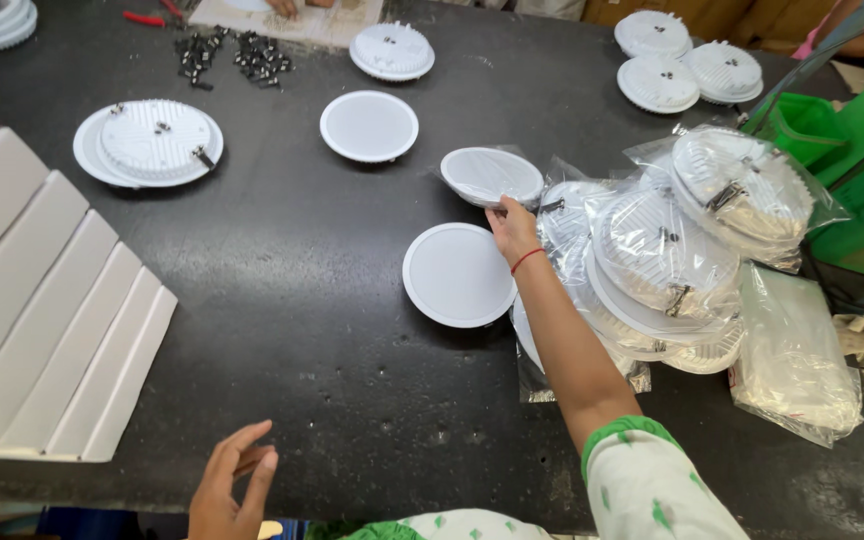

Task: The person places round LED panel light fixtures into clear plastic bags one at a time, pulls the bag over each unit, and sets the bagged fixtures onto a growing stack on the workbench, occasionally reaching into a supply bag of hardware.

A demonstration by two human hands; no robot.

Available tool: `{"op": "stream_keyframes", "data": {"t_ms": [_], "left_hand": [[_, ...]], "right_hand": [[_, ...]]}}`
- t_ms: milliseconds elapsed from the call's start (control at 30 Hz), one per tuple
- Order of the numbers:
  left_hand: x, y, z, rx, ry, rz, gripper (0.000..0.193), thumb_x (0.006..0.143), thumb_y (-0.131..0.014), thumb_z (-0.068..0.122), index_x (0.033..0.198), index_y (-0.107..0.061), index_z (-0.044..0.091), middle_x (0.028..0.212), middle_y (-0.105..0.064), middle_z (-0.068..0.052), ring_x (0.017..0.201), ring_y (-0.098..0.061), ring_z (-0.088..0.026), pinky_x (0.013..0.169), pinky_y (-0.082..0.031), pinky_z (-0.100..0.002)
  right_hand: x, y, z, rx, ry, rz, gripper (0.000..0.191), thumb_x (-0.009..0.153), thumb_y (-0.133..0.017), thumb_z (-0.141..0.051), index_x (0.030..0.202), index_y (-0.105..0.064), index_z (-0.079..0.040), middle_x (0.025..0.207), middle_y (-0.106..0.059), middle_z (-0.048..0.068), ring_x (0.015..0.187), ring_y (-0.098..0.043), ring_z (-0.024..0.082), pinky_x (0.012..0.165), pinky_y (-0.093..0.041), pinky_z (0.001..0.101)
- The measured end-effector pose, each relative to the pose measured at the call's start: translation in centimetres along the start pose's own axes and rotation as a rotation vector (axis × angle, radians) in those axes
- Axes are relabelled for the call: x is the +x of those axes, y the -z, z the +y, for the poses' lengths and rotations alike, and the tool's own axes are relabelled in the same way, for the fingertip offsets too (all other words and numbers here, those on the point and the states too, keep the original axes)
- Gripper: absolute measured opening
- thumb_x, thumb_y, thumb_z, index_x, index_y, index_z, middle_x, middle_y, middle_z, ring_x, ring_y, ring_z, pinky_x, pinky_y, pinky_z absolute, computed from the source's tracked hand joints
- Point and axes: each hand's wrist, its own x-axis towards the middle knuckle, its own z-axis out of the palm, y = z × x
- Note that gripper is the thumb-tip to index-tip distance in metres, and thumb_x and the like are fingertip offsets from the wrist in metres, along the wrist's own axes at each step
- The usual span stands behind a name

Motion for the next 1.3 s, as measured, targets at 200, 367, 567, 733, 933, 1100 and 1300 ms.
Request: {"op": "stream_keyframes", "data": {"t_ms": [200, 367, 567, 733, 933, 1100, 1300], "left_hand": [[0.0, -3.4, 1.7, 0.033, -0.017, -0.081, 0.030, 0.092, -0.066, 0.011, 0.121, -0.071, 0.008, 0.123, -0.071, -0.009, 0.101, -0.074, -0.018, 0.092, -0.057, -0.034], [-0.8, -11.4, 8.5, 0.000, -0.231, -0.330, 0.029, 0.091, -0.067, 0.010, 0.120, -0.070, 0.009, 0.113, -0.074, -0.007, 0.096, -0.076, -0.015, 0.088, -0.056, -0.031], [-5.5, -23.1, 18.8, 0.025, -0.293, -0.743, 0.028, 0.088, -0.068, 0.008, 0.115, -0.070, 0.009, 0.100, -0.073, -0.007, 0.088, -0.075, -0.017, 0.079, -0.058, -0.031], [-9.7, -32.8, 26.5, 0.016, -0.451, -1.061, 0.026, 0.088, -0.068, 0.008, 0.114, -0.070, 0.009, 0.100, -0.071, -0.008, 0.091, -0.071, -0.025, 0.078, -0.056, -0.036], [-14.4, -42.1, 31.5, -0.091, -0.703, -1.203, 0.022, 0.091, -0.067, 0.008, 0.112, -0.070, 0.007, 0.107, -0.071, -0.010, 0.097, -0.067, -0.032, 0.080, -0.055, -0.041], [-15.4, -45.7, 33.1, -0.033, -0.715, -1.236, 0.021, 0.092, -0.065, 0.010, 0.112, -0.070, 0.008, 0.104, -0.071, -0.009, 0.095, -0.067, -0.031, 0.082, -0.054, -0.041], [-13.7, -49.8, 33.0, -0.012, -0.691, -1.128, 0.018, 0.092, -0.065, 0.009, 0.110, -0.069, 0.008, 0.104, -0.071, -0.009, 0.094, -0.068, -0.030, 0.081, -0.055, -0.040]], "right_hand": [[-6.7, 2.5, -1.9, -0.221, -0.261, -0.160, 0.035, 0.106, -0.061, -0.018, 0.134, -0.050, -0.001, 0.128, -0.054, 0.022, 0.125, -0.060, 0.036, 0.114, -0.048, 0.0437], [-23.3, 8.8, -10.7, -0.717, -0.386, -0.926, 0.034, 0.107, -0.059, -0.027, 0.132, -0.064, -0.004, 0.126, -0.068, 0.008, 0.117, -0.067, 0.019, 0.103, -0.055, 0.0358], [-31.8, 20.7, -24.3, -1.201, -0.198, -0.702, 0.031, 0.102, -0.062, -0.026, 0.118, -0.072, -0.002, 0.109, -0.077, 0.006, 0.098, -0.072, 0.011, 0.087, -0.060, 0.0273], [-33.2, 34.3, -31.0, -1.399, 0.238, 0.137, 0.021, 0.098, -0.063, -0.017, 0.111, -0.076, -0.006, 0.098, -0.080, 0.005, 0.085, -0.076, 0.017, 0.080, -0.059, 0.0280], [-28.2, 41.4, -33.5, -1.510, 0.574, 0.101, 0.018, 0.087, -0.075, -0.013, 0.105, -0.076, -0.010, 0.102, -0.076, 0.006, 0.088, -0.074, 0.024, 0.082, -0.057, 0.0311], [-25.1, 42.2, -35.4, -1.785, 0.644, -0.015, 0.027, 0.068, -0.085, -0.015, 0.090, -0.072, -0.006, 0.096, -0.067, 0.007, 0.097, -0.061, 0.030, 0.082, -0.050, 0.0411], [-22.6, 44.5, -36.1, -1.667, 0.599, -0.083, 0.011, 0.080, -0.078, -0.011, 0.089, -0.071, -0.009, 0.094, -0.067, 0.003, 0.093, -0.064, 0.025, 0.080, -0.053, 0.0369]]}}
